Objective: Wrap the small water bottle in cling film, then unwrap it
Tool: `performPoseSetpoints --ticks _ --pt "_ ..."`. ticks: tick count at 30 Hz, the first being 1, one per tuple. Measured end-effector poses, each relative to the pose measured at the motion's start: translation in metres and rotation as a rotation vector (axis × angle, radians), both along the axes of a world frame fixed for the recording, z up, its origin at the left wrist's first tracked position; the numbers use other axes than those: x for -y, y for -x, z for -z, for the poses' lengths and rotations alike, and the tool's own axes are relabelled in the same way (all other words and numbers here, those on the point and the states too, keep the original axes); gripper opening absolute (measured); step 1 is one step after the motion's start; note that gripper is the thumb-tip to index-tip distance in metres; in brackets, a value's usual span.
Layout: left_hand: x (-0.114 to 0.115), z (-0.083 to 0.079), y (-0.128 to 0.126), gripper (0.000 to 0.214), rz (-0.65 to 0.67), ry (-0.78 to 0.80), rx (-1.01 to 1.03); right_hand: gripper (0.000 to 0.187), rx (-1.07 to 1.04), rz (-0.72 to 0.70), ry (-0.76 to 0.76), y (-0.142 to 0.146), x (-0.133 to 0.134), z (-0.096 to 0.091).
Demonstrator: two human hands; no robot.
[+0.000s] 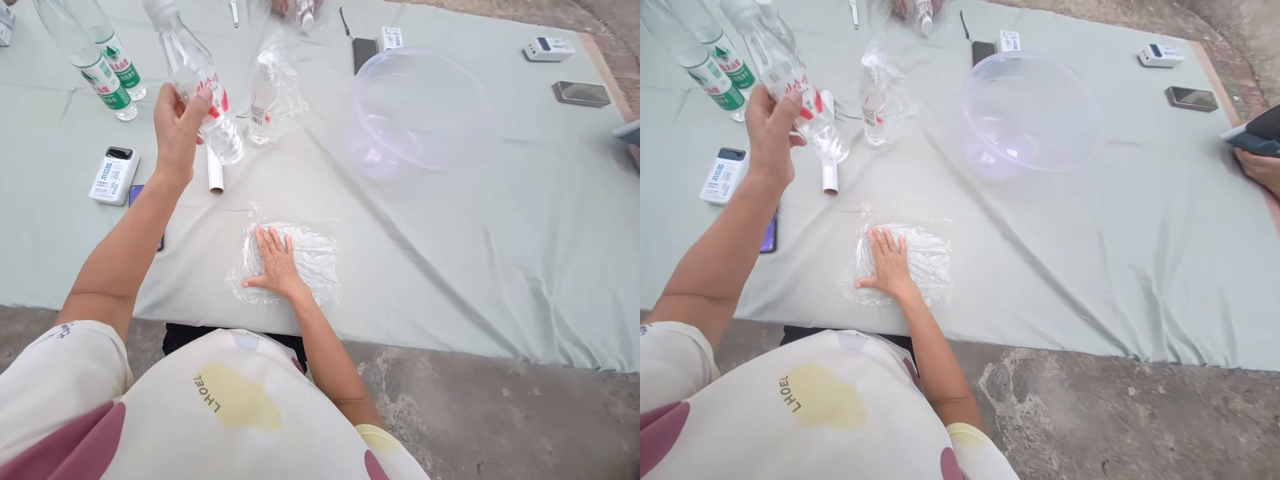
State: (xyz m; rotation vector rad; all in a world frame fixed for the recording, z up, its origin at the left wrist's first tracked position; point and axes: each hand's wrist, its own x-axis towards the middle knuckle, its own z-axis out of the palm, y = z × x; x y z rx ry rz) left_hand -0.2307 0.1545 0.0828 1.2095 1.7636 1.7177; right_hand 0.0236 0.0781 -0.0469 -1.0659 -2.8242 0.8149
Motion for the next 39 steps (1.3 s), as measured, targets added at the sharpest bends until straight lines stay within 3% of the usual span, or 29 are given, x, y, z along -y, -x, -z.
performPoseSetpoints --ticks 3,6,10,12,15,22,29,32,35,37,39 --pt "0.066 0.008 -0.044 0.032 0.327 0.170 0.267 0.126 0.006 0.001 -0.006 0.001 0.001 0.000" --pt "0.111 0.040 -0.082 0.037 0.563 0.433 0.385 0.111 0.019 0.000 -0.019 0.001 0.002 0.000" --pt "0.138 0.077 -0.100 0.041 0.634 0.603 0.418 0.089 -0.001 -0.019 -0.049 -0.001 0.005 0.001" --pt "0.141 0.084 -0.097 0.041 0.595 0.648 0.401 0.089 -0.009 -0.020 -0.067 -0.001 0.005 0.002" --pt "0.138 0.082 -0.092 0.040 0.556 0.718 0.335 0.088 -0.018 -0.022 -0.062 -0.003 0.005 0.003" --pt "0.136 0.066 -0.087 0.047 0.630 0.821 0.309 0.100 -0.046 -0.065 -0.020 -0.009 -0.001 0.001" --pt "0.135 0.063 -0.077 0.064 0.680 0.861 0.265 0.100 -0.033 -0.114 0.027 -0.017 -0.009 -0.011" --pt "0.134 0.064 -0.077 0.075 0.667 0.880 0.262 0.091 -0.050 -0.038 0.010 -0.030 -0.024 -0.015" --pt "0.132 0.066 -0.080 0.090 0.566 0.926 0.252 0.072 -0.128 0.136 -0.121 -0.044 -0.035 -0.019" --pt "0.130 0.067 -0.084 0.091 0.516 0.939 0.216 0.052 -0.242 0.201 -0.205 -0.051 -0.033 -0.021" --pt "0.128 0.068 -0.087 0.084 0.502 0.932 0.159 0.033 -0.351 0.166 -0.237 -0.055 -0.018 -0.021"
